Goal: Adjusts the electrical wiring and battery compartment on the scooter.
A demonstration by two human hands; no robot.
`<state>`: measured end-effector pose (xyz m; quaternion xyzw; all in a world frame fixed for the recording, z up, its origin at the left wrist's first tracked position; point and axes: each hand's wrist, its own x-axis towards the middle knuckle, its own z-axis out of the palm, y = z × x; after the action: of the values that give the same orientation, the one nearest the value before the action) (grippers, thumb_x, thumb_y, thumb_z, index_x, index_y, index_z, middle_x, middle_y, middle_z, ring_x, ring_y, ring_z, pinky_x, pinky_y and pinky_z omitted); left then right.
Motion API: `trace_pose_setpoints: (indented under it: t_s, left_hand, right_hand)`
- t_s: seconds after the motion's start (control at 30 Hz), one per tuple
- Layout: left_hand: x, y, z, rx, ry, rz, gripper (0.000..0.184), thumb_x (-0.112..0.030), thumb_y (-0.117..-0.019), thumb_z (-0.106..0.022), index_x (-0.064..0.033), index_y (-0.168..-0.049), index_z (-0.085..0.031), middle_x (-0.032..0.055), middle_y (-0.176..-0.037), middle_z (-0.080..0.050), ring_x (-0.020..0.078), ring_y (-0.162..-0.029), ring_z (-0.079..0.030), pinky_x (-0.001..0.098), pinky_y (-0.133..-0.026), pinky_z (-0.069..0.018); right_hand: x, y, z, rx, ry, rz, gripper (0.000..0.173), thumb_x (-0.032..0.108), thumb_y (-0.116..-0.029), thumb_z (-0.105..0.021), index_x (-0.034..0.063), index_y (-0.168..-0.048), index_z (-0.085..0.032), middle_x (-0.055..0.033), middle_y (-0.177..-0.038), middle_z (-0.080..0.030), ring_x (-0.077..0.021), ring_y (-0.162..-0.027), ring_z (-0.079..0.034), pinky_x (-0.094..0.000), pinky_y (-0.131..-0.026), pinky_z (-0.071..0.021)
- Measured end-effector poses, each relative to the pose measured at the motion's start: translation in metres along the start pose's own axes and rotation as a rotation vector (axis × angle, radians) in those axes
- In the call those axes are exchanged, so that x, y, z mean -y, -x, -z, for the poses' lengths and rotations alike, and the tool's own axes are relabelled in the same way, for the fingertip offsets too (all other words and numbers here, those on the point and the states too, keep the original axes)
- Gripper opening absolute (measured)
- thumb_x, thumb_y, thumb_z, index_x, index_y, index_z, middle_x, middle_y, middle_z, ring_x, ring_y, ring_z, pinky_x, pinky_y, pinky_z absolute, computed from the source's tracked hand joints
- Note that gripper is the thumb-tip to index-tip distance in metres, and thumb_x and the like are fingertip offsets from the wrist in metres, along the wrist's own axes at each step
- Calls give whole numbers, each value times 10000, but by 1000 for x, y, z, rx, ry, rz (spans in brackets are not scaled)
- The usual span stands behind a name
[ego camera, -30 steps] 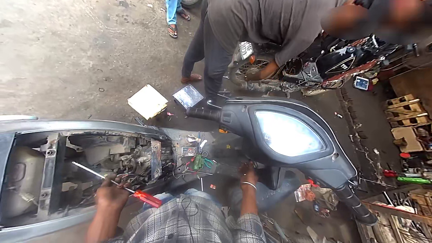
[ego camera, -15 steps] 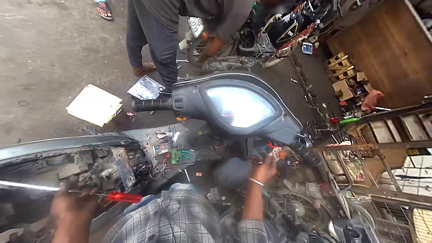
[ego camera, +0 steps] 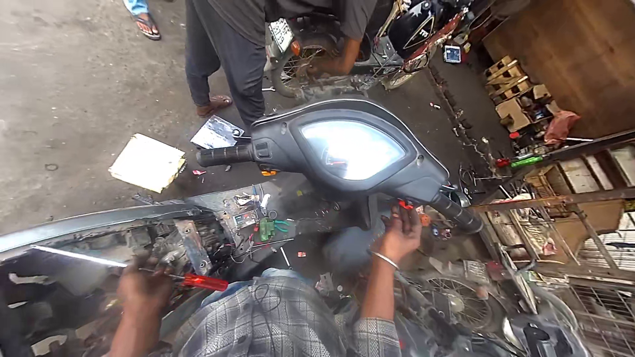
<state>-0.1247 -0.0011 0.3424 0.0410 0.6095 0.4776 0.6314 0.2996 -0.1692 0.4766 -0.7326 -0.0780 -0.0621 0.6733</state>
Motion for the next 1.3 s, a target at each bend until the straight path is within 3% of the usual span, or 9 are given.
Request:
trace_pose_setpoints:
  t_s: [0.17,0.3,0.43,0.53,0.6,0.7,0.9,1.13,1.3]
  left_hand:
    - [6,-7,8,-5,24,14,289,-331,-1101,-340,-214,-937,-548,-89,-621,-513,37,-447,-423,189,-436,-389]
    - [5,-8,13,-1,60,24,330,-340,-1100,-339,-228,-868,-543,-99,-603,-498,33,-457,-429,194,-454,-400]
    - [-1,-3,18,-49,98,0,307,-333,-1097,-363,-225,-879,-549,-96,-620,-501,33,-469,-430,189,-465,-400]
    - [-6,-2,29,-46,126,-33,300,-306,-1088,-386,-218,-856,-554,-93,-601,-484,36,-464,-420,188,-468,-397]
    - [-8,-1,37,-68,153,-57,279,-276,-1081,-400,-210,-855,-550,-86,-606,-493,33,-454,-420,180,-444,-386]
    - [-10,4,46,-141,179,-65,280,-289,-1086,-387,-217,-862,-539,-87,-610,-501,34,-456,-424,190,-446,-392]
    - [-6,7,60,-229,184,-58,237,-285,-1082,-414,-225,-884,-530,-93,-612,-494,35,-456,-424,201,-452,-409]
    - [-10,7,51,-259,199,-57,231,-301,-1082,-412,-219,-904,-534,-86,-637,-499,43,-452,-412,195,-448,-394]
    - [-21,14,44,-248,192,-82,265,-323,-1093,-404,-231,-878,-528,-92,-625,-493,42,-457,-415,205,-455,-409]
  right_hand:
    - [-6,0,2,-40,-79,-50,343,-17,-1014,-514,-4,-1355,-543,-128,-1214,-683,-197,-895,-724,-360,-667,-606]
    - [-53,31,-12,197,23,-439,263,229,-1105,-445,12,-1190,-568,-71,-909,-680,-148,-648,-648,-317,-566,-565]
    - [-109,54,-47,523,124,-933,578,513,-1094,-398,43,-1422,-470,-171,-1165,-681,-246,-822,-702,-384,-683,-585]
    - [-135,54,-72,374,-224,-965,499,518,-1097,-349,104,-1312,-526,-54,-1076,-711,-144,-845,-693,-305,-708,-571]
    - [-144,48,-81,283,-329,-944,305,412,-1092,-455,142,-1197,-552,-3,-950,-679,-93,-757,-664,-250,-655,-565]
    - [-140,47,-96,153,-185,-884,126,235,-1038,-592,113,-1064,-574,-3,-796,-609,-85,-611,-593,-226,-538,-524]
    - [-132,57,-98,129,37,-767,224,229,-1014,-667,26,-1078,-599,-59,-754,-641,-122,-568,-616,-267,-494,-533]
    - [-120,65,-104,-5,-439,-1023,430,465,-1110,-285,104,-1228,-486,-48,-973,-598,-118,-779,-624,-261,-687,-530]
    - [-124,63,-107,-70,-679,-1079,387,411,-1116,-235,145,-1012,-496,15,-738,-535,-70,-581,-549,-195,-542,-474]
